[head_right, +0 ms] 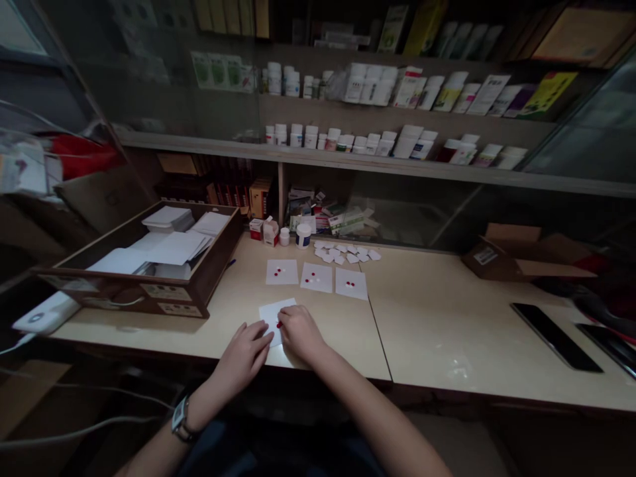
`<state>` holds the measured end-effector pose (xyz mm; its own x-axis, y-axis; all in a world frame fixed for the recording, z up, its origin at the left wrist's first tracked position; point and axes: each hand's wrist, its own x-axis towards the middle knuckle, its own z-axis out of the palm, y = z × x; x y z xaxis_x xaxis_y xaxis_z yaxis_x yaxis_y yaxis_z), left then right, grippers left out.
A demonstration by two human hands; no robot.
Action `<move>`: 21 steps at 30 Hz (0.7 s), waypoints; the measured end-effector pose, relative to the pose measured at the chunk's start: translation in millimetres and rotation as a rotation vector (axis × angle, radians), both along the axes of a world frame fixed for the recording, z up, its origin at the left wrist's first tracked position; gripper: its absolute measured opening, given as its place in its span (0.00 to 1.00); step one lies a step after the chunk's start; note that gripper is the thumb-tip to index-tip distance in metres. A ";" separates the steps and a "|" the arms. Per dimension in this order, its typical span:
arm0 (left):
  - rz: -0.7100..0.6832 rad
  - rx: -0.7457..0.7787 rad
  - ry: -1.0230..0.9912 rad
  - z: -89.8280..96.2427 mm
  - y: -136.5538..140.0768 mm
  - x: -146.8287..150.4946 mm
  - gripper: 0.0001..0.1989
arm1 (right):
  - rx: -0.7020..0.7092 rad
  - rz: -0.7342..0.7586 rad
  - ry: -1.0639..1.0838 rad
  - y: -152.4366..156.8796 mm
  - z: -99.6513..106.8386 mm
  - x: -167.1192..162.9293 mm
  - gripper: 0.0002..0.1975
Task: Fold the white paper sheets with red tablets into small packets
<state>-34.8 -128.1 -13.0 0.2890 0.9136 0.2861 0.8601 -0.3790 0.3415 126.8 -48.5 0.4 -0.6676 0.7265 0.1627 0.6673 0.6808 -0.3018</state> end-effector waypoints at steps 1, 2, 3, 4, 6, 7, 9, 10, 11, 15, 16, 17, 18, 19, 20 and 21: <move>0.001 -0.008 0.005 0.3 -0.1 0.2 0.15 | 0.001 0.006 0.015 -1.9 -0.6 -0.5 0.10; 0.003 -0.018 0.012 0.6 -0.1 0.4 0.15 | 0.002 0.013 0.033 -3.6 -1.3 -0.3 0.10; 0.005 -0.027 0.019 0.9 -0.2 0.4 0.15 | 0.005 0.017 0.054 -5.0 -2.1 0.9 0.12; 0.007 -0.036 0.026 1.1 -0.3 0.4 0.15 | 0.012 0.014 0.076 -6.2 -2.8 3.2 0.13; 0.004 -0.046 0.041 1.5 -0.3 0.2 0.15 | 0.034 -0.023 0.113 -8.2 -4.0 10.7 0.18; -0.002 -0.049 0.048 1.8 -0.3 0.0 0.15 | 0.047 -0.052 0.124 -9.5 -4.3 15.2 0.19; -0.020 -0.047 0.062 3.1 0.1 -0.7 0.14 | 0.059 -0.081 0.120 -13.6 -4.4 23.6 0.19; -0.031 -0.042 0.070 4.1 0.5 -1.2 0.14 | 0.061 -0.069 0.109 -16.4 -4.1 26.6 0.18; -0.042 -0.033 0.078 5.5 1.0 -2.0 0.14 | 0.064 -0.045 0.097 -19.7 -3.8 28.7 0.17; -0.108 -0.011 0.112 13.2 4.4 -8.2 0.11 | 0.108 0.034 0.057 -31.6 -3.5 29.4 0.13; -0.133 -0.017 0.116 15.4 5.6 -10.3 0.10 | 0.120 0.038 0.053 -33.3 -4.1 28.8 0.12; -0.154 -0.021 0.118 17.4 7.0 -12.5 0.09 | 0.127 0.041 0.051 -34.1 -5.0 28.5 0.12; -0.171 -0.021 0.121 19.3 8.5 -14.5 0.08 | 0.131 0.042 0.051 -34.3 -6.0 28.4 0.11; -0.186 -0.016 0.129 20.8 10.2 -16.3 0.08 | 0.132 0.042 0.051 -33.9 -6.9 28.4 0.11; -0.200 -0.005 0.141 22.0 12.1 -17.8 0.07 | 0.131 0.044 0.049 -32.9 -7.6 28.7 0.11; -0.217 0.014 0.160 22.8 14.1 -19.0 0.06 | 0.129 0.049 0.047 -31.6 -8.0 29.0 0.11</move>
<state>-53.8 -114.0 9.8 0.5198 0.8219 0.2330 0.8010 -0.5638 0.2014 155.8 -80.1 -7.6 -0.6912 0.6642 0.2847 0.6196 0.7475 -0.2397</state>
